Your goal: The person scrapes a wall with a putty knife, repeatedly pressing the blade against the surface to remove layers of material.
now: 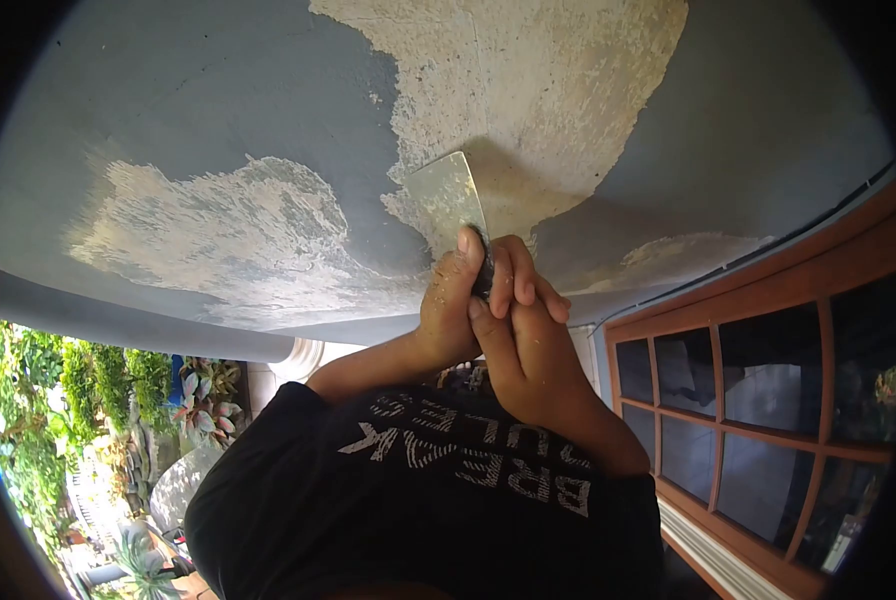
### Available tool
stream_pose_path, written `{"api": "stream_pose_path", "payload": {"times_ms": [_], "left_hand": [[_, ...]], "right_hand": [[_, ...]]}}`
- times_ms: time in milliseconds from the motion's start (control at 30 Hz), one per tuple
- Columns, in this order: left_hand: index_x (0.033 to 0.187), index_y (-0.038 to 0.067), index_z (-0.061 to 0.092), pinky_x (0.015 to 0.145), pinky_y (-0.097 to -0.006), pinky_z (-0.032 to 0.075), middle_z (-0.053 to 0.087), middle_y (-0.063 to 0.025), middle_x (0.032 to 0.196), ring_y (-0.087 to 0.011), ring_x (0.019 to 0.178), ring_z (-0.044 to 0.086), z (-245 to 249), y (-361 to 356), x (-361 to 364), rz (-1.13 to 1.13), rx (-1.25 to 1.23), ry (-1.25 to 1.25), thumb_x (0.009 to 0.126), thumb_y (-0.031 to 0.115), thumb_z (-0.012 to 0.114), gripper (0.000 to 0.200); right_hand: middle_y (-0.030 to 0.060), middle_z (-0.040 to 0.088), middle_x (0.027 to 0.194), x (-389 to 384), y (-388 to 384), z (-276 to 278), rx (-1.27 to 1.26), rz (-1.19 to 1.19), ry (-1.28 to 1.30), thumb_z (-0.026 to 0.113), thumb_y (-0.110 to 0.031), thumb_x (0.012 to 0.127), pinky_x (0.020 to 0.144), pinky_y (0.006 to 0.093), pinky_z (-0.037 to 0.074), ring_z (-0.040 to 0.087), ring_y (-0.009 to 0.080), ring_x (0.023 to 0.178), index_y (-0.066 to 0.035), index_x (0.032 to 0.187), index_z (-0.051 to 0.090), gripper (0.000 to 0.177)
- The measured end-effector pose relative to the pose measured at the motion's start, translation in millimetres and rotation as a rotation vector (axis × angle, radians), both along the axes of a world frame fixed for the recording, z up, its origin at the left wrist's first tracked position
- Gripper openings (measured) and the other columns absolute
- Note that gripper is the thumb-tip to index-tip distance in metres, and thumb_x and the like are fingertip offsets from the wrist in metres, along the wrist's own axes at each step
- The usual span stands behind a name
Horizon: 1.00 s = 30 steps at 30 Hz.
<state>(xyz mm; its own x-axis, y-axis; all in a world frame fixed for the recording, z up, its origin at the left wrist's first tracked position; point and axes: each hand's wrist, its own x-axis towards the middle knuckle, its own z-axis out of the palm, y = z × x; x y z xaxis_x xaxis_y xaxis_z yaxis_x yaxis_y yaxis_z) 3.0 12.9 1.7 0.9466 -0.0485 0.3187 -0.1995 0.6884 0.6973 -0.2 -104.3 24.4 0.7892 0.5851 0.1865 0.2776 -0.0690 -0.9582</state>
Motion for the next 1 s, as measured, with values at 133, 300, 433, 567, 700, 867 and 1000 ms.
{"api": "stream_pose_path", "payload": {"times_ms": [133,300,433,567,700,867,1000], "left_hand": [[0.060,0.003,0.042,0.069,-0.0336,0.052,0.051,-0.0121,0.075,-0.0293,0.078,0.065,0.2,10.1,5.4,0.079,0.043,-0.047,0.101,0.048,0.021,0.064],[0.061,0.006,0.038,0.089,-0.0451,0.049,0.049,-0.0111,0.078,-0.0318,0.084,0.064,5.3,10.9,-2.9,-0.038,0.207,0.007,0.099,0.050,0.020,0.061],[0.062,0.002,0.044,0.073,-0.0336,0.050,0.052,-0.0125,0.075,-0.0282,0.080,0.064,6.2,9.1,-1.8,0.011,0.087,-0.017,0.101,0.048,0.023,0.064],[0.061,0.002,0.043,0.073,-0.0349,0.051,0.052,-0.0121,0.077,-0.0297,0.080,0.064,6.1,6.0,-0.6,0.045,0.089,0.001,0.100,0.048,0.023,0.064],[0.061,0.002,0.043,0.072,-0.0355,0.051,0.052,-0.0126,0.077,-0.0300,0.080,0.064,-0.3,0.4,0.8,-0.004,0.124,0.005,0.101,0.047,0.023,0.063],[0.060,0.002,0.043,0.073,-0.0357,0.051,0.050,-0.0127,0.076,-0.0307,0.081,0.065,0.6,1.9,1.5,0.034,-0.005,-0.059,0.101,0.046,0.022,0.063],[0.060,0.002,0.043,0.073,-0.0350,0.051,0.051,-0.0131,0.076,-0.0308,0.079,0.065,2.5,-1.4,-1.1,0.029,0.044,-0.007,0.101,0.046,0.024,0.062]], "right_hand": [[0.0167,0.057,0.090,8.8,12.3,4.8,0.029,0.043,-0.128,0.053,-0.010,0.093,0.069,0.0340,0.045,0.059,0.0234,0.084,0.003,0.098,0.051,0.014],[0.0050,0.052,0.073,2.1,2.3,0.3,0.005,0.065,-0.130,0.047,-0.007,0.094,0.054,0.0234,0.038,0.048,0.0072,0.061,0.007,0.112,0.047,0.023],[0.0021,0.049,0.071,0.8,1.7,-6.3,-0.037,0.047,-0.145,0.046,-0.007,0.095,0.052,0.0218,0.036,0.045,0.0043,0.059,0.007,0.113,0.045,0.023],[0.0019,0.049,0.069,6.0,2.0,-7.5,-0.014,0.053,-0.130,0.047,-0.007,0.094,0.050,0.0214,0.034,0.044,0.0040,0.057,0.007,0.113,0.045,0.024],[0.0062,0.050,0.075,7.4,-3.0,-1.0,0.003,0.053,-0.080,0.049,-0.007,0.093,0.056,0.0254,0.037,0.048,0.0102,0.065,0.005,0.108,0.047,0.018],[0.0159,0.055,0.091,9.3,3.2,-0.8,0.032,0.053,-0.031,0.051,-0.007,0.092,0.072,0.0341,0.045,0.058,0.0221,0.084,0.002,0.097,0.048,0.011],[0.0120,0.053,0.085,4.9,0.0,0.6,0.062,0.059,0.020,0.050,-0.008,0.093,0.066,0.0312,0.042,0.054,0.0174,0.076,0.002,0.099,0.048,0.012]]}}
